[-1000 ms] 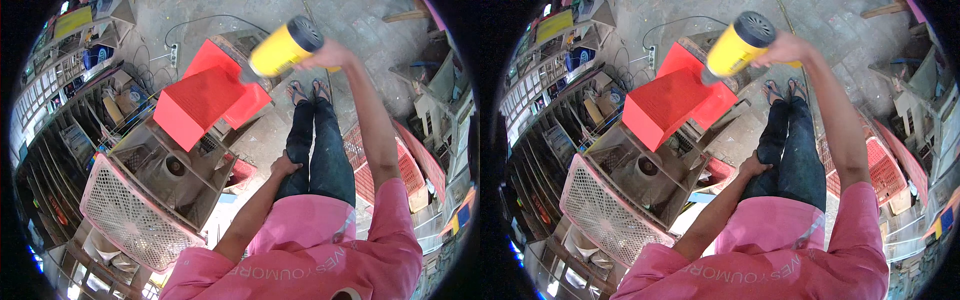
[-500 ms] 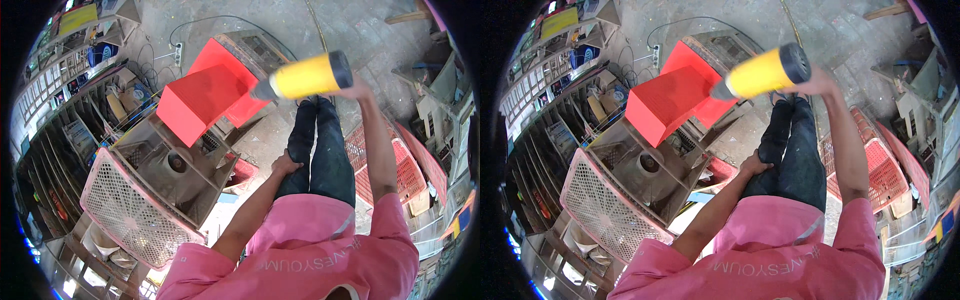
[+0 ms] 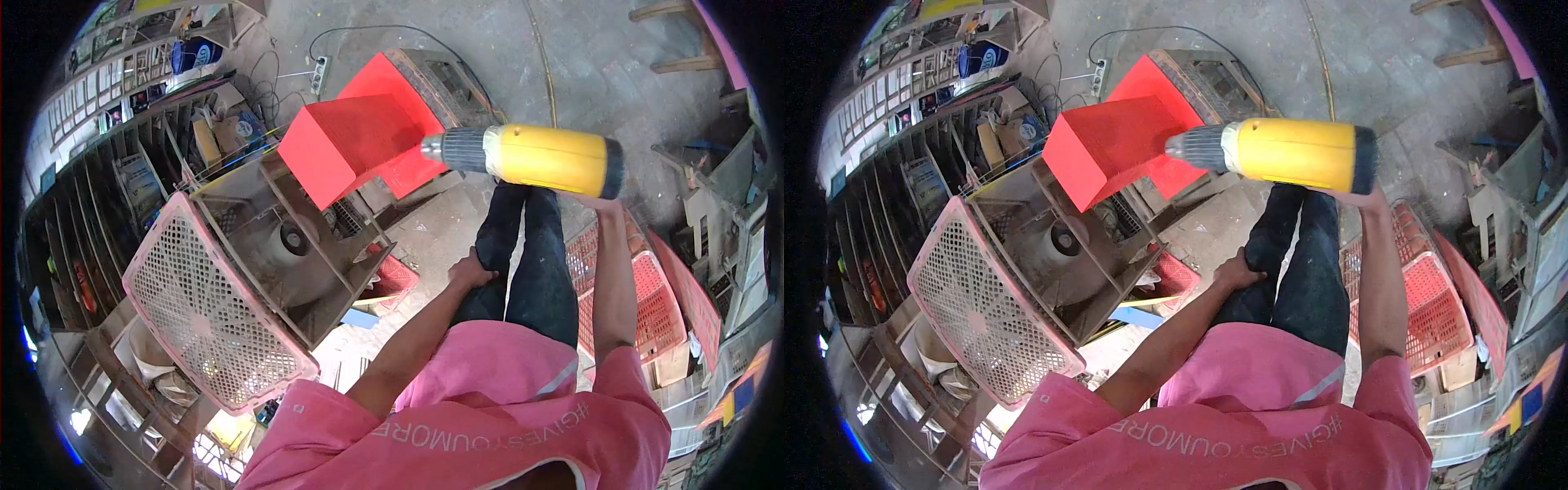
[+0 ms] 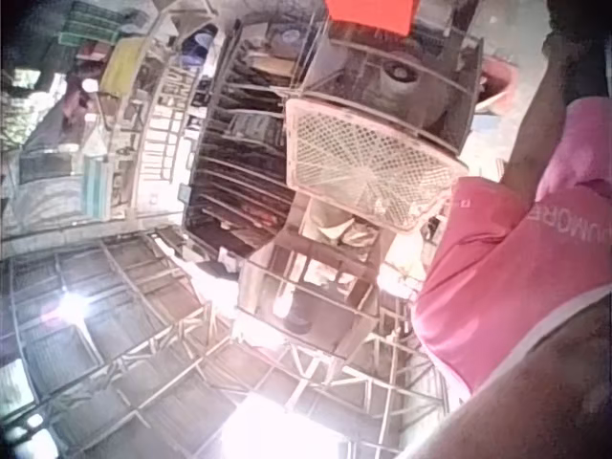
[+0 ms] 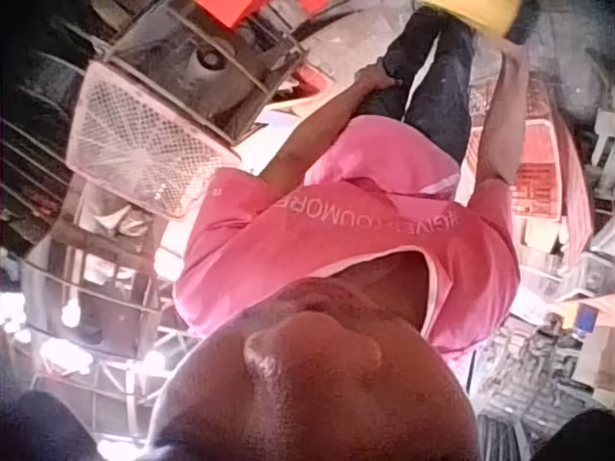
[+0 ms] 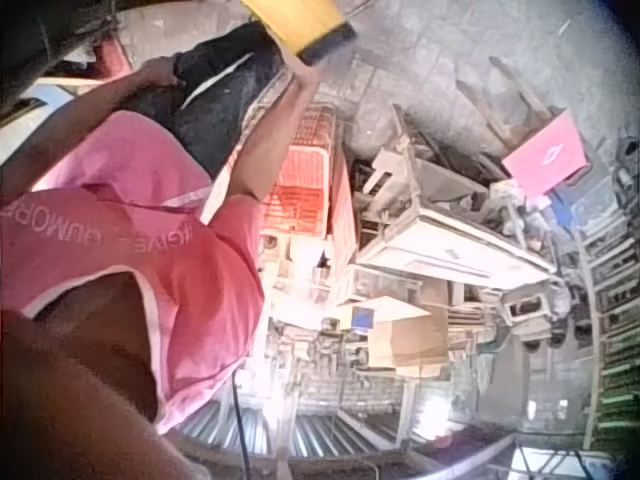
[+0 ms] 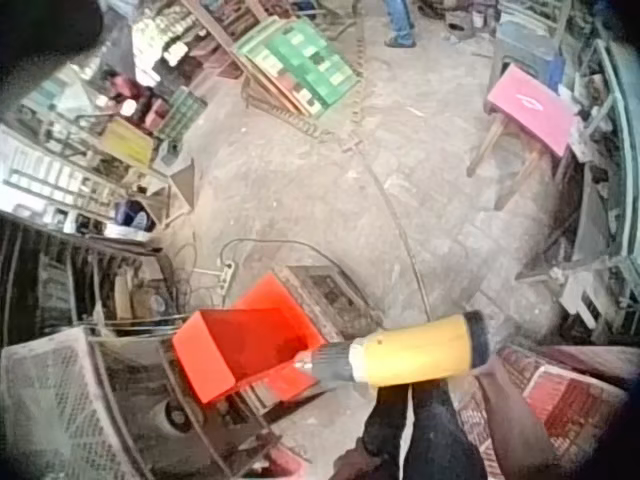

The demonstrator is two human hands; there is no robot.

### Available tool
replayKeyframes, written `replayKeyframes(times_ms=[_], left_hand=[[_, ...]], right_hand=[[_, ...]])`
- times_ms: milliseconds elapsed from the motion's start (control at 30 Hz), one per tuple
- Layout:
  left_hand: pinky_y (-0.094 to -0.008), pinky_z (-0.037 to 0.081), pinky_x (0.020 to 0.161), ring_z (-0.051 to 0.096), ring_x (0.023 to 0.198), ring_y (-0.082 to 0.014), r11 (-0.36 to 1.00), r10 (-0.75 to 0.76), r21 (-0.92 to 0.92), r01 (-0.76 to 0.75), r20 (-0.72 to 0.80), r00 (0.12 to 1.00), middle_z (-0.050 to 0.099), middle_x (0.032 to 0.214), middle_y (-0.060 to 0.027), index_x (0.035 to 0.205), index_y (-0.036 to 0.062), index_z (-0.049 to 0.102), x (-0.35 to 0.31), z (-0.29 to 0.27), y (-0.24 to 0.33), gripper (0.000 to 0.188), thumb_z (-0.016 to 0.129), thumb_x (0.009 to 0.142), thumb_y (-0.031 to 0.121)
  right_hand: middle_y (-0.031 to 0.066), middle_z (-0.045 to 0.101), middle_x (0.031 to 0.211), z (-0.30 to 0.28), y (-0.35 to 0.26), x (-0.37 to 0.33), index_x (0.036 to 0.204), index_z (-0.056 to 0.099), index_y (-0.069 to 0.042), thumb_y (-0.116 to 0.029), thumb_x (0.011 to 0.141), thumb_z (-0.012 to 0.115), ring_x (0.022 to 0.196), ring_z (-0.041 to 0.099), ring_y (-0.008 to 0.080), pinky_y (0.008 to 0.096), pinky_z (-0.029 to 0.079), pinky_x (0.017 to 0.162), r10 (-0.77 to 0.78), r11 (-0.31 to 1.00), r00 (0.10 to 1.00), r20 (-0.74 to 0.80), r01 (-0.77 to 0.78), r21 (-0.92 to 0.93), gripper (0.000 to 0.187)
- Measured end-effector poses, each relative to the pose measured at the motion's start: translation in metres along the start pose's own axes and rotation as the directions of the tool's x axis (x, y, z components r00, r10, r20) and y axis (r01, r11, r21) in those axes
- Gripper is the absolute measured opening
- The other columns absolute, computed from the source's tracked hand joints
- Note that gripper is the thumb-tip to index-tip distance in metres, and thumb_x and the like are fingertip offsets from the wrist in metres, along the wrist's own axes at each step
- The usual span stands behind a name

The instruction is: The person uses a yellow heat gun to dry a red plastic crate placed on a wooden stool. They hold the heat gun in their right hand and direct the airflow onto the crate's surfaces, occasionally rotating the crate with their left hand to access different sides.

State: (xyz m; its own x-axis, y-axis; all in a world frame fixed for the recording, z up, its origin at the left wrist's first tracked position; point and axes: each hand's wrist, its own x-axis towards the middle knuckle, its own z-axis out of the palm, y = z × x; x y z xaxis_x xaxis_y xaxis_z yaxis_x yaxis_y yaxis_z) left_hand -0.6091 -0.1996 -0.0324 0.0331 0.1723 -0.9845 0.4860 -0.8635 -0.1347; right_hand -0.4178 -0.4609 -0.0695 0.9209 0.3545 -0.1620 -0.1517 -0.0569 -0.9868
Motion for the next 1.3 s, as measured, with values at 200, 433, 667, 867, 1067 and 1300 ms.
replayKeyframes(times_ms=[200,433,667,867,1067,1300], left_hand=[[-0.042,0.046,0.095,0.059,0.113,-0.0324,0.998,-0.013,-0.055,0.008,-0.094,0.995,0.057,0.124,-0.0215,0.147,0.0012,0.011,-0.014,-0.014,-0.021,0.113,0.07,0.069,0.058],[-0.0459,0.045,0.095,0.057,0.114,-0.0339,1.0,-0.008,0.0,0.008,-0.034,0.999,0.058,0.123,-0.02,0.139,0.0052,0.024,0.008,0.034,-0.062,0.099,0.072,0.068,0.056],[-0.0449,0.045,0.095,0.058,0.114,-0.0336,0.999,0.024,-0.021,-0.025,-0.016,1.0,0.059,0.122,-0.0189,0.139,0.0083,0.026,0.018,0.069,-0.114,0.095,0.071,0.07,0.056],[-0.0452,0.044,0.096,0.056,0.117,-0.0326,1.0,0.026,0.017,-0.026,0.036,0.999,0.057,0.126,-0.0169,0.14,0.0095,0.026,0.016,0.101,-0.143,0.095,0.071,0.071,0.055],[-0.0482,0.041,0.099,0.054,0.119,-0.0327,0.999,0.033,0.0,-0.033,0.043,0.999,0.056,0.128,-0.017,0.142,0.0092,0.026,0.032,0.137,-0.174,0.097,0.073,0.069,0.054],[-0.047,0.041,0.1,0.052,0.121,-0.0328,1.0,0.009,-0.002,-0.009,0.063,0.998,0.055,0.129,-0.0179,0.141,0.0093,0.028,0.026,0.146,-0.18,0.097,0.072,0.068,0.055]], right_hand=[[0.0086,0.057,0.123,-0.019,-0.004,-0.009,0.125,0.052,-0.001,-0.01,0.065,0.081,0.109,0.055,0.0177,0.0325,0.041,0.098,0.17,0.985,0.974,0.152,-0.168,-0.028,0.067],[0.0095,0.059,0.112,-0.006,-0.011,-0.029,0.118,0.055,0.0,-0.012,0.068,0.077,0.1,0.056,0.0198,0.0331,0.042,0.09,0.1,0.994,0.994,0.048,-0.097,-0.056,0.057],[0.0104,0.06,0.1,0.044,-0.024,-0.06,0.112,0.058,0.0,-0.013,0.07,0.074,0.091,0.058,0.0219,0.0338,0.044,0.082,-0.017,0.996,0.999,0.034,0.02,-0.089,0.046],[0.0111,0.061,0.09,0.112,-0.081,-0.078,0.106,0.061,0.001,-0.014,0.072,0.07,0.083,0.059,0.0237,0.0343,0.045,0.075,-0.327,0.935,0.93,0.167,0.344,-0.085,0.038],[0.0119,0.062,0.08,0.148,-0.089,-0.077,0.101,0.064,0.002,-0.015,0.074,0.067,0.075,0.061,0.0255,0.0349,0.047,0.069,-0.444,0.855,0.854,0.27,0.494,-0.157,0.031],[0.0148,0.061,0.08,0.16,-0.081,-0.09,0.093,0.064,0.002,-0.019,0.068,0.067,0.074,0.06,0.0326,0.0377,0.046,0.065,-0.308,0.89,0.931,0.194,0.354,-0.287,0.033]])
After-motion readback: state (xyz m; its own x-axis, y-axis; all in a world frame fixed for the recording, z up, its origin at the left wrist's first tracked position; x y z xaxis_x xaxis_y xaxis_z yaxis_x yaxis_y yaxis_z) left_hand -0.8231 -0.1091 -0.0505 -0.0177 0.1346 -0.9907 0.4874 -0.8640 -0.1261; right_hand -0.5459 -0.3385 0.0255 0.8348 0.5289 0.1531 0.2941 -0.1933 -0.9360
